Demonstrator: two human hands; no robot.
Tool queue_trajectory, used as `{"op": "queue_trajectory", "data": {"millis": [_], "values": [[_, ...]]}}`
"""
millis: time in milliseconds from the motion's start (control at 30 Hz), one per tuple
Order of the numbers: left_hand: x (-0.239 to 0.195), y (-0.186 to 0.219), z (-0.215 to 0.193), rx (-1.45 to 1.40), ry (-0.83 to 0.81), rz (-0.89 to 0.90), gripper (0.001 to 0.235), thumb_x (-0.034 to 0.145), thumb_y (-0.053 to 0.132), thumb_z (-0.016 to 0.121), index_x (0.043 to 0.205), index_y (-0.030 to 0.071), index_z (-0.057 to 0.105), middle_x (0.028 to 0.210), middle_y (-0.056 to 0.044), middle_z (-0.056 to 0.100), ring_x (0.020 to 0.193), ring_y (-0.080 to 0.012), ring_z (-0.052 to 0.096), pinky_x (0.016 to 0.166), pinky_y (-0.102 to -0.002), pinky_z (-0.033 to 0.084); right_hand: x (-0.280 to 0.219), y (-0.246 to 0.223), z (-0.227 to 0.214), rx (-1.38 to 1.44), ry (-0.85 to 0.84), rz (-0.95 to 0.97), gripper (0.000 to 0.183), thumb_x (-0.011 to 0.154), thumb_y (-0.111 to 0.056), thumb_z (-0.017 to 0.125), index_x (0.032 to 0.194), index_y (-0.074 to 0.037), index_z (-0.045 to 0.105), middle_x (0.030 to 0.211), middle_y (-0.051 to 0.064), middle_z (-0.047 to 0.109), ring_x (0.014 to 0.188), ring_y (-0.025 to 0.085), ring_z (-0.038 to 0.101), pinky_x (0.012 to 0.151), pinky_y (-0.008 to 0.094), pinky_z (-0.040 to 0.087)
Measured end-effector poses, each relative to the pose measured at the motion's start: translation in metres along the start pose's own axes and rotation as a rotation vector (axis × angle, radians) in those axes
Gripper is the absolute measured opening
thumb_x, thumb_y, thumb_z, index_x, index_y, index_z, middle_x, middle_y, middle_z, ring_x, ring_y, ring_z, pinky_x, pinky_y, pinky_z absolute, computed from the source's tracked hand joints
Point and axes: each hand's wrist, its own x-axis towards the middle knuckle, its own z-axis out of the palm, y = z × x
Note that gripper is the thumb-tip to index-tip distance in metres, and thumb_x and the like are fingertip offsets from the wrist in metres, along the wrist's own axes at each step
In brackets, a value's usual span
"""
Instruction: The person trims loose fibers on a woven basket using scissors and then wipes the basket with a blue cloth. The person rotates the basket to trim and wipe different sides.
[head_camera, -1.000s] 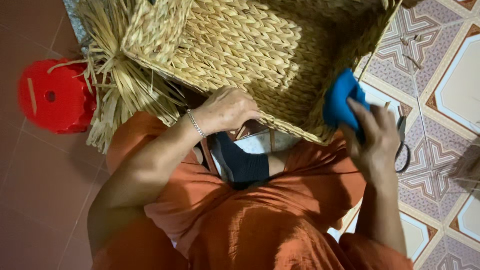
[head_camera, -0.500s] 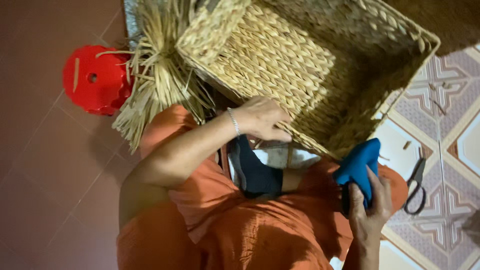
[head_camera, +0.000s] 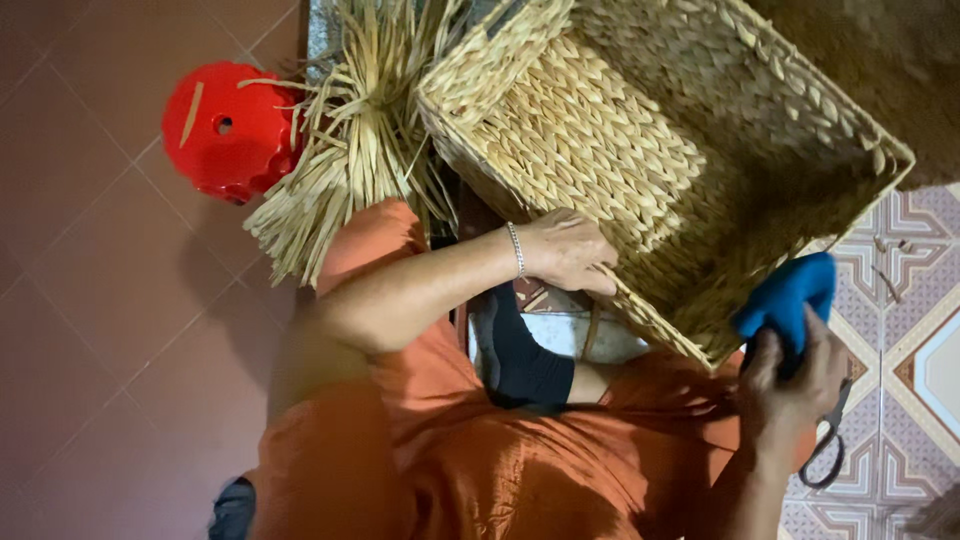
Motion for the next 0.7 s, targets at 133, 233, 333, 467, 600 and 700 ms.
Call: {"op": "queue_trajectory", "data": {"millis": [133,233,333,467,600,700], "values": [[-0.012,-0.004,-0.055,-0.203,0.056,-0.253,0.052,0.089,0.051,0.067,0.128,0.017,0.068,0.116,-0.010,0.075,0.103,-0.0239,0.071,0.092,-0.041,0.056,0.008,0.020,0.008,0.073,0.016,-0.030,0.029,0.111,-0.006,0.067,0.138,-0.002,0.060,0.123,0.022,0.061,0.113,0.035,0.063,0.101,0.041,0.052],[-0.051,-0.039,-0.115,-0.265,0.500,-0.452,0.047,0.099,0.046,0.061,0.132,0.013,0.063,0.133,-0.012,0.063,0.121,-0.0234,0.061,0.098,-0.039,0.053,-0.014,0.019,0.000,0.131,-0.027,0.060,0.031,0.113,-0.010,0.067,0.141,0.000,0.057,0.118,0.021,0.060,0.110,0.032,0.064,0.099,0.039,0.051],[-0.091,-0.073,-0.149,-0.273,0.710,-0.791,0.027,0.098,0.032,0.061,0.122,0.021,0.068,0.125,0.000,0.072,0.117,-0.0176,0.069,0.098,-0.036,0.055,-0.037,0.006,-0.008,0.097,-0.056,0.247,0.036,0.111,-0.016,0.071,0.141,0.000,0.060,0.117,0.021,0.065,0.104,0.030,0.066,0.093,0.040,0.051],[-0.120,-0.096,-0.154,-0.183,0.601,-0.880,0.016,0.092,0.024,0.072,0.106,0.017,0.078,0.131,-0.005,0.067,0.125,-0.0239,0.063,0.111,-0.038,0.047,-0.062,-0.014,-0.019,0.091,-0.077,0.184,0.031,0.107,-0.014,0.073,0.133,0.001,0.064,0.105,0.019,0.066,0.091,0.029,0.065,0.087,0.038,0.050],[-0.122,-0.101,-0.144,-0.048,0.464,-0.863,0.016,0.084,0.023,0.079,0.099,0.017,0.081,0.143,-0.007,0.050,0.133,-0.0279,0.043,0.112,-0.042,0.031,-0.075,-0.021,-0.025,0.244,-0.117,0.195,0.037,0.107,-0.017,0.069,0.139,0.000,0.063,0.113,0.019,0.064,0.095,0.028,0.065,0.087,0.036,0.051],[-0.121,-0.106,-0.140,-0.136,0.343,-0.904,0.017,0.091,0.028,0.075,0.101,0.015,0.076,0.133,-0.008,0.056,0.126,-0.0244,0.052,0.114,-0.038,0.038,-0.075,-0.021,-0.027,0.206,-0.095,0.101,0.037,0.107,-0.016,0.070,0.139,0.001,0.063,0.118,0.020,0.064,0.101,0.029,0.066,0.092,0.037,0.052]]}}
